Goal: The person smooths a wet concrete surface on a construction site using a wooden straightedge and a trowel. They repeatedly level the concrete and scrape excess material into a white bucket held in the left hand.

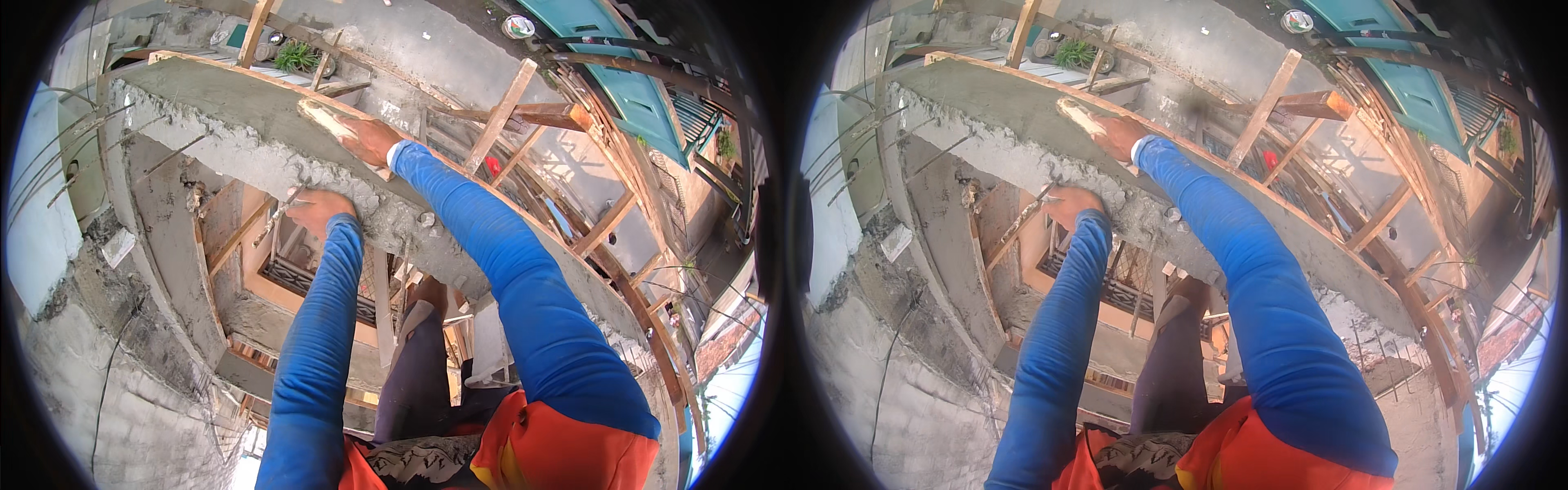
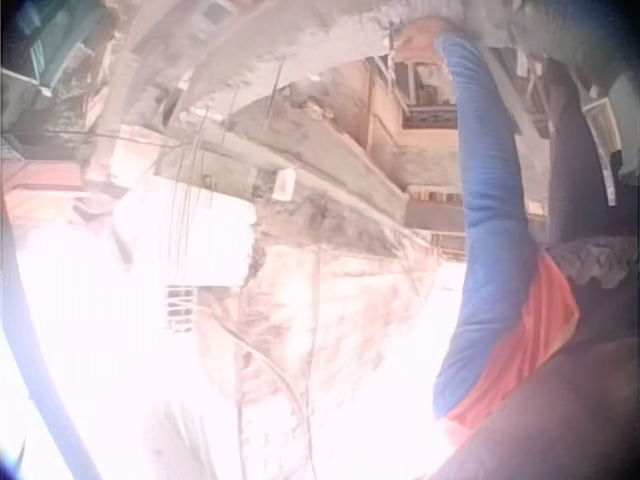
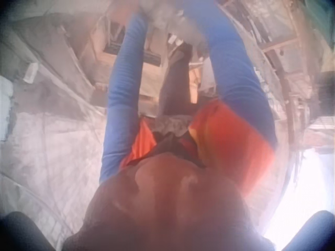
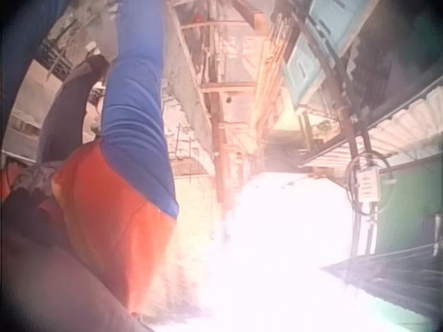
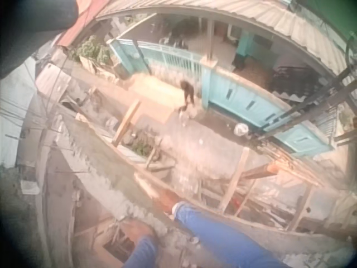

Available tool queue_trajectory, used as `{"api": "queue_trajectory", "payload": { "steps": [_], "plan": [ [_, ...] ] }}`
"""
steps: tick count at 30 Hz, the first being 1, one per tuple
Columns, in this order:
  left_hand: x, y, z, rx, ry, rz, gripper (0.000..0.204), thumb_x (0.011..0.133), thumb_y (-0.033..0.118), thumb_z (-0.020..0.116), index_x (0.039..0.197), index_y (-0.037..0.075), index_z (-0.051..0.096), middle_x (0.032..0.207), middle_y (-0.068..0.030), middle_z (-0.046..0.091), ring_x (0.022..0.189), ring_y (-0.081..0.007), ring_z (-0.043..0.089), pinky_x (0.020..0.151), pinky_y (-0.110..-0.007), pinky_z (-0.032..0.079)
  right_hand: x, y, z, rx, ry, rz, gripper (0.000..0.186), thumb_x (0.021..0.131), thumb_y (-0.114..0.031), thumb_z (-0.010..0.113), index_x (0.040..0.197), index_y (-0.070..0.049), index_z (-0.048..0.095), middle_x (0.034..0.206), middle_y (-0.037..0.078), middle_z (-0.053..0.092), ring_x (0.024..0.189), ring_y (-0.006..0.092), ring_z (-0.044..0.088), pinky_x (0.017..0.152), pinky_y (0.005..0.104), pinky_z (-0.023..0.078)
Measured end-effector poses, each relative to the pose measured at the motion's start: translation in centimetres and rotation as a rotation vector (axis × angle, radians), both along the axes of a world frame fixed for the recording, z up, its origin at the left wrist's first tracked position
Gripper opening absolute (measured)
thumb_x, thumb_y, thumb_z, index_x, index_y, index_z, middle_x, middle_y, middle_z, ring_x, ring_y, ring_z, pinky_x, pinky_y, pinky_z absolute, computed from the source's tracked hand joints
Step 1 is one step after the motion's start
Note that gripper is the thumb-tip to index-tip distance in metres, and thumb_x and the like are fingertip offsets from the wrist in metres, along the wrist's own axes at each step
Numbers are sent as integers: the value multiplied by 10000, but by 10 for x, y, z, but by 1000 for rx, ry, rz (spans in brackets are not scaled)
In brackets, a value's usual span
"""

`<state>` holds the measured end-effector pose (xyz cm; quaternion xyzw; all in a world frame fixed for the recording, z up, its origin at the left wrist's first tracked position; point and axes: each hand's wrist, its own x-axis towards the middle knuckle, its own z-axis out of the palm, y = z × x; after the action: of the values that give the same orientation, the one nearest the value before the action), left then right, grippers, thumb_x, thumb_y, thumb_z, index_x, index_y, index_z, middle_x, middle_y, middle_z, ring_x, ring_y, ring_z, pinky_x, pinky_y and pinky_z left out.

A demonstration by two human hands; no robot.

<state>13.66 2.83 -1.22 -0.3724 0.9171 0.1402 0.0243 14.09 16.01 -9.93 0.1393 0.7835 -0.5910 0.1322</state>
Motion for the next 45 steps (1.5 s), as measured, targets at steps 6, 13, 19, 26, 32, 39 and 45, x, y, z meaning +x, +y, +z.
{"api": "queue_trajectory", "payload": {
  "steps": [6,13,19,26,32,39,45],
  "plan": [
    [1,10,16,7,26,6,784,1053,590,207,1347,-97,446,1337,-333,533,1249,-512,542,1021,-617,445,38,2,-26,82,-1,7,581,1025,-353,526,1534,-91,425,1352,265,610,1205,452,597,1075,481,455],
    [7,7,-4,-7,3,5,710,1050,526,298,1379,-87,445,1341,-343,545,1206,-509,582,1036,-592,460,281,88,-64,203,-405,174,575,1030,-324,533,1526,-59,414,1234,304,655,1131,445,644,1002,484,504],
    [4,4,-1,44,103,68,735,1027,554,339,1371,-81,473,1256,-360,601,1163,-510,615,1015,-597,475,340,194,59,316,-588,400,554,995,-374,584,1433,-45,500,1160,267,688,1075,434,662,960,504,515],
    [-31,-73,-9,323,74,-72,936,967,687,413,1478,-95,362,1361,-382,540,1180,-497,612,998,-573,505,425,249,284,712,-172,-19,568,964,-362,649,1413,-41,511,1163,207,684,1095,409,647,951,473,524],
    [104,-138,50,730,-176,-71,928,952,750,440,1606,113,274,1589,-241,361,1329,-389,533,1038,-529,476,555,203,332,708,-392,-306,634,956,-319,669,1497,-80,441,1314,228,617,1160,409,628,987,471,521],
    [284,-152,173,815,-569,-300,746,1038,651,388,1490,60,449,1320,-158,591,1142,-289,618,1017,-435,481,696,172,360,756,-591,-563,672,941,-303,702,1525,-121,423,1317,279,592,1181,461,602,992,491,511],
    [372,-117,240,923,-515,-179,813,1033,682,327,1551,57,380,1434,-202,510,1260,-321,536,1097,-454,431,770,123,417,585,-519,-966,673,913,-231,756,1447,52,458,1289,260,615,1181,366,628,1022,431,487]
  ]
}}
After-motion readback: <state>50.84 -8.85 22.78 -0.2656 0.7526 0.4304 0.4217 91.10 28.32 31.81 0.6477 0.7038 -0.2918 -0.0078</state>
